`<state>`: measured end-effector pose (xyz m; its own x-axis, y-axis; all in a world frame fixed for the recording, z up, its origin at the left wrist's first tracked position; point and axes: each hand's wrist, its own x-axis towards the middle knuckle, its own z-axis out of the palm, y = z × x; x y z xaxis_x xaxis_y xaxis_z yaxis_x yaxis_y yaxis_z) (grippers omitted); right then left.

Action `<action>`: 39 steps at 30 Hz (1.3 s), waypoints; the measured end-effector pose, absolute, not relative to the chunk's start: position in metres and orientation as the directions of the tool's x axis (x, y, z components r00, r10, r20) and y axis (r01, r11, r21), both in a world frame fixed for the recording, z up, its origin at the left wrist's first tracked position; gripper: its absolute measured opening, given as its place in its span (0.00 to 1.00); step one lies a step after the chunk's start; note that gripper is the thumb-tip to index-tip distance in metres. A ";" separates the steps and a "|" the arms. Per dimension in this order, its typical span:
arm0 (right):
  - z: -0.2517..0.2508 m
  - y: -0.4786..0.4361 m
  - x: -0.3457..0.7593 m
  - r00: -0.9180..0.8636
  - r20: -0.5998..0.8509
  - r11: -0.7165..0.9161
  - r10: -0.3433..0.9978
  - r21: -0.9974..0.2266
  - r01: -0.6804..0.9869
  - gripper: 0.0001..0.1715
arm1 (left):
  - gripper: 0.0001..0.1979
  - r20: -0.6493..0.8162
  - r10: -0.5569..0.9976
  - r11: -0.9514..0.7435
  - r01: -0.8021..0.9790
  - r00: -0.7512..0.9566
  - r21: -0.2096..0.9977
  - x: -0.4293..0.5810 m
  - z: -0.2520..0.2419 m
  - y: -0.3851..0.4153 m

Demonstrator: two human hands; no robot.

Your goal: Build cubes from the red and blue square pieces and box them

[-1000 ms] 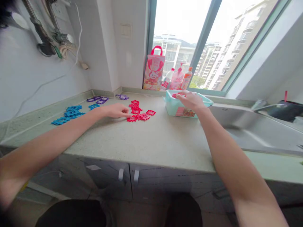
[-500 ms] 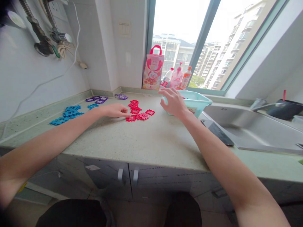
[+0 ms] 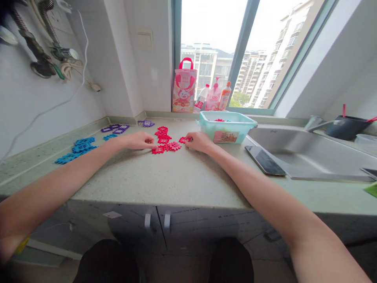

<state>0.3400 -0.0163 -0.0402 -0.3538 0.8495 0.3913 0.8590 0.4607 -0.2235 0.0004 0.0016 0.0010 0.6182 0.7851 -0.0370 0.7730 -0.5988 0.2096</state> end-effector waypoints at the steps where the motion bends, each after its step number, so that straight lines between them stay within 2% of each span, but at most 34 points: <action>1: -0.039 -0.017 0.339 -0.333 0.409 0.457 0.850 -0.259 0.851 0.09 | 0.26 -0.036 0.785 -0.600 0.774 0.618 0.204 0.000 0.000 0.003; 6: -0.030 -0.031 0.324 -0.292 0.525 0.522 0.799 -0.366 0.770 0.11 | 0.27 -0.044 0.778 -0.610 0.771 0.626 0.184 -0.001 -0.002 0.007; 9: -0.023 -0.045 0.310 -0.307 0.520 0.538 0.797 -0.381 0.752 0.14 | 0.28 -0.049 0.770 -0.618 0.762 0.637 0.193 -0.001 -0.001 0.007; 12: -0.019 -0.059 0.299 -0.347 0.436 0.508 0.830 -0.334 0.794 0.15 | 0.27 -0.047 0.766 -0.623 0.758 0.641 0.194 0.000 0.001 0.004; 15: -0.021 -0.069 0.291 -0.405 0.365 0.503 0.839 -0.235 0.832 0.13 | 0.26 -0.052 0.763 -0.625 0.756 0.644 0.194 0.002 0.003 0.000; 20: -0.024 -0.071 0.287 -0.430 0.364 0.505 0.826 -0.143 0.851 0.17 | 0.27 -0.037 0.755 -0.634 0.744 0.654 0.210 0.002 0.003 -0.001; 22: -0.026 -0.068 0.288 -0.428 0.352 0.501 0.832 -0.148 0.852 0.14 | 0.27 -0.040 0.755 -0.636 0.745 0.655 0.199 0.001 0.002 0.001; 25: -0.030 -0.061 0.293 -0.411 0.354 0.502 0.840 -0.219 0.837 0.11 | 0.27 -0.045 0.761 -0.631 0.755 0.647 0.181 -0.001 0.001 0.002; 30: -0.039 -0.050 0.295 -0.402 0.441 0.558 0.802 -0.317 0.766 0.12 | 0.28 -0.044 0.776 -0.613 0.768 0.630 0.188 -0.001 -0.002 0.005; 33: -0.043 -0.047 0.289 -0.440 0.486 0.620 0.755 -0.312 0.720 0.12 | 0.28 -0.031 0.766 -0.626 0.756 0.642 0.191 0.001 -0.004 0.006; 39: -0.043 -0.049 0.281 -0.516 0.447 0.647 0.731 -0.214 0.732 0.12 | 0.27 -0.030 0.771 -0.619 0.759 0.636 0.203 0.003 -0.002 0.002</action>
